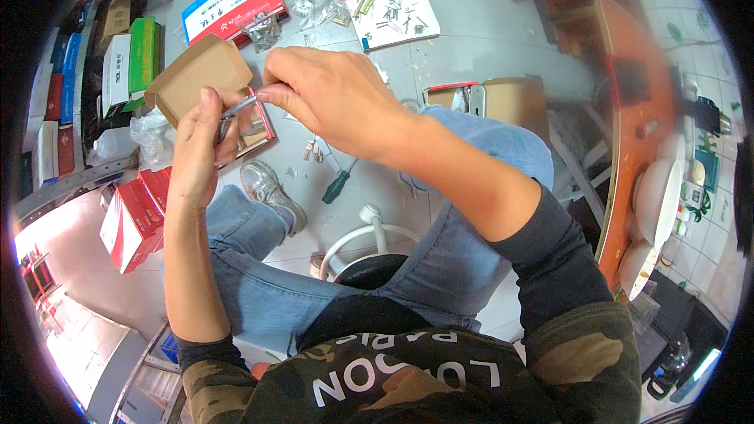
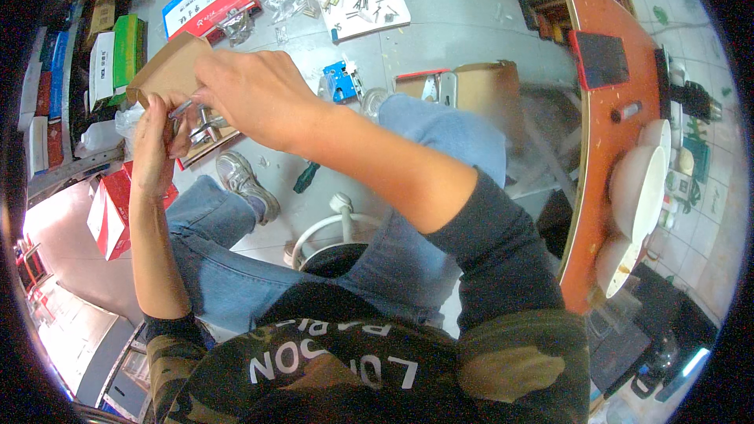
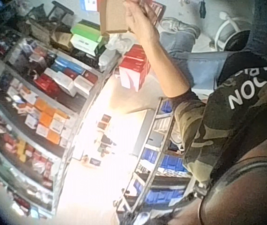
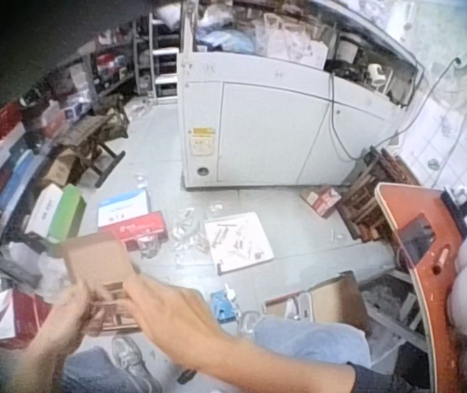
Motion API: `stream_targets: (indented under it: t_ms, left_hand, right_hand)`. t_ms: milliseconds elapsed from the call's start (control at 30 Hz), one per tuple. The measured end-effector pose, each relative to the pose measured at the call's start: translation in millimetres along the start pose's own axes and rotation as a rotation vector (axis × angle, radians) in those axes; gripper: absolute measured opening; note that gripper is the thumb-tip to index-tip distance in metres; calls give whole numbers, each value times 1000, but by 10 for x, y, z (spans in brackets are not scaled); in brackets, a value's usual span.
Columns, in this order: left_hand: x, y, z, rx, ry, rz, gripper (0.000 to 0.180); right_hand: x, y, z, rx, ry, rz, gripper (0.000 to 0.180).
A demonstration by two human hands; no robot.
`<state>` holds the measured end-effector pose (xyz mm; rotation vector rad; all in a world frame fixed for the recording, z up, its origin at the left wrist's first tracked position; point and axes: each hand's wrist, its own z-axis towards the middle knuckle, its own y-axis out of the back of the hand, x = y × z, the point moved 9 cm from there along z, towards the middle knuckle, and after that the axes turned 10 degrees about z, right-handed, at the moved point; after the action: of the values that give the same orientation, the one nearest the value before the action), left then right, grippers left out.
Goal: The person sits cross-legged on a chair and assembles small metal hardware components, including rods, nuts, and washers. They pick up parts from a white tray, thread them together by hand, and place the assembled pieces back on the tray.
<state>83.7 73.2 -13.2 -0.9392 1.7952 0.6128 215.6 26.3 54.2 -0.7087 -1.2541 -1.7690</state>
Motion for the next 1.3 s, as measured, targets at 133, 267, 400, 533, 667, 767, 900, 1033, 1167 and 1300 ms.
stream_targets:
  t_ms: [133, 267, 400, 533, 667, 767, 900, 1033, 1167, 1300]
  left_hand:
    - [-120, -44, -20, 22, -89, 150, 18]
    - [-154, 6, -56, -72, -134, -74, 15]
    - [-180, 1, -55, -77, -197, 240, 14]
    - [-26, 57, -56, -132, -54, 88, 19]
    - [-129, 46, -61, -249, -200, 273, 17]
    - [29, -53, 67, -56, -68, 201, 17]
    - [539, 94, 293, -105, 268, 229, 23]
    - [861, 153, 632, -99, 280, 458, 22]
    - [1225, 70, 802, 61, 434, 503, 19]
    - [1212, 38, 941, 95, 367, 612, 18]
  right_hand:
    - [27, 24, 13, -11, 7, 41, 17]
    - [4, 35, 8, -15, -19, 21, 17]
    - [-27, -12, 12, 10, -73, 60, 17]
    - [68, -42, 25, 36, -34, 170, 14]
    - [-25, -41, 69, 152, 12, 206, 16]
    - [-277, -195, 168, 260, 35, 240, 16]
    - [-794, -399, 230, 325, 117, 337, 12]
    - [-1317, -701, 188, 327, 137, 387, 18]
    - [-1756, -958, 14, 431, -56, 556, 15]
    - [-2053, -1113, -158, 525, -367, 726, 19]
